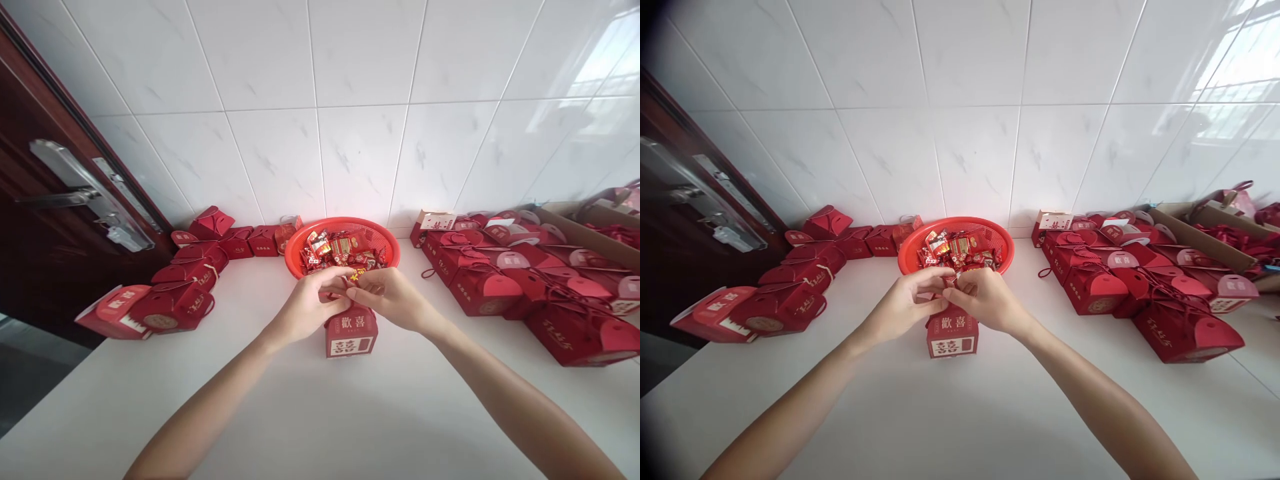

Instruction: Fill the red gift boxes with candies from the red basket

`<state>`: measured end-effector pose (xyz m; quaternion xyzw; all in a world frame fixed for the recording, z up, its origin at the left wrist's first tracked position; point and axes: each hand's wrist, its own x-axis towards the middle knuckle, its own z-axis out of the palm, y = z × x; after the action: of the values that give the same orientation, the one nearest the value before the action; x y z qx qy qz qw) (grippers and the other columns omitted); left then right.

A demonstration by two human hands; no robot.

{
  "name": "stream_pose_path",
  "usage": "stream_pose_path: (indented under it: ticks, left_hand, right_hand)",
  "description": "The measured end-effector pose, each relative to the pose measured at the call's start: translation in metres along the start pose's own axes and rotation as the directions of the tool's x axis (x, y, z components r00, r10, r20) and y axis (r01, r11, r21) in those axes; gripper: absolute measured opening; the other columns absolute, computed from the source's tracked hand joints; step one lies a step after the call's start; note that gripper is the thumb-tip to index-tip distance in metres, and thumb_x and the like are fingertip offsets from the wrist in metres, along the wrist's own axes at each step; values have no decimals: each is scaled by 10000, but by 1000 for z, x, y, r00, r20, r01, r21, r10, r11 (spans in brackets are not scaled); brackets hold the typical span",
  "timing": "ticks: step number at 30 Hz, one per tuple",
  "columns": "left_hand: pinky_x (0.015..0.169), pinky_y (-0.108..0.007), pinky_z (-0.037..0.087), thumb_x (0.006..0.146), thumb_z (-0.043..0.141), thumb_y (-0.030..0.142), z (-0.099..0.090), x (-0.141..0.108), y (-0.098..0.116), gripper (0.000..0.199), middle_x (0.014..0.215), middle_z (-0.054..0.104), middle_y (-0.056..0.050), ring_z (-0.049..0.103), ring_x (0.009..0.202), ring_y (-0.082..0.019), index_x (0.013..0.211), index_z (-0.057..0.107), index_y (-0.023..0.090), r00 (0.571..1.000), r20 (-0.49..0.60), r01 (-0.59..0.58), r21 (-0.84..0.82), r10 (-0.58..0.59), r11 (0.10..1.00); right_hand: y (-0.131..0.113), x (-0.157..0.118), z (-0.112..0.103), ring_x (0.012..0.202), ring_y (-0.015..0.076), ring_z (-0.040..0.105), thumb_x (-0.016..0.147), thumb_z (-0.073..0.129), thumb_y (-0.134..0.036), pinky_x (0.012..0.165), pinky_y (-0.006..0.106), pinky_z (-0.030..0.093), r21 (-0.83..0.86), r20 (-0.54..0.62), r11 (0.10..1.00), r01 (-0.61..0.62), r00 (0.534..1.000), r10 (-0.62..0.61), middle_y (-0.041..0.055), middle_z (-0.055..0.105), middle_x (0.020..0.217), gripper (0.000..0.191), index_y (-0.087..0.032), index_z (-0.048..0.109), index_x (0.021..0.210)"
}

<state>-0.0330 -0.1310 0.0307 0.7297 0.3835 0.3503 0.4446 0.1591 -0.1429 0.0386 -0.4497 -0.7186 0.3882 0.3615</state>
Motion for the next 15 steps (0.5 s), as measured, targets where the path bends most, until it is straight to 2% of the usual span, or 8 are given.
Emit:
stream_pose_path:
  ticks: [4, 8, 10, 13, 15]
  left_hand:
    - [844, -343, 605, 825, 685, 255, 15, 7, 9, 477, 1052, 753, -45, 718, 935, -217, 1298, 628, 223, 997, -21, -73, 85, 76, 994]
    - [905, -358, 581, 795, 671, 181, 33, 17, 10, 511, 1112, 749, -39, 710, 991, -228, 1301, 619, 232, 985, 6, -171, 151, 173, 973]
    - [887, -348, 571, 792, 666, 154, 40, 23, 7, 519, 1097, 742, -41, 706, 964, -221, 1303, 612, 225, 979, 15, -204, 194, 205, 960]
    - [847, -351, 543, 777, 698, 162, 48, 30, -2, 535, 974, 709, -46, 679, 894, -226, 1304, 613, 199, 979, -9, -188, 356, 204, 916]
    - [836, -358, 524, 764, 734, 210, 52, 33, -8, 479, 963, 672, -58, 661, 909, -248, 1236, 657, 189, 986, 7, -152, 454, 167, 878]
  right_hand:
    - [-3, -8, -8, 549, 99, 394, 794, 631, -389, 488, 234, 303, -61, -66, 998, -35, 997, 31, -39, 442, 556, 346, -200, 448, 569]
    - [-1, -15, -16, 580, 122, 454, 773, 613, -332, 508, 241, 345, -103, -184, 991, -82, 981, 62, -20, 497, 580, 215, -193, 537, 628]
    - [2, -18, -20, 580, 125, 464, 756, 603, -314, 510, 243, 347, -114, -241, 987, -111, 967, 81, -19, 506, 583, 183, -193, 540, 634]
    - [8, -22, -27, 563, 115, 442, 721, 589, -296, 505, 244, 326, -102, -286, 983, -150, 951, 116, -31, 491, 584, 169, -199, 501, 614]
    - [13, -25, -31, 542, 103, 400, 697, 577, -282, 495, 245, 297, -94, -281, 977, -194, 946, 161, -46, 447, 567, 185, -208, 450, 585]
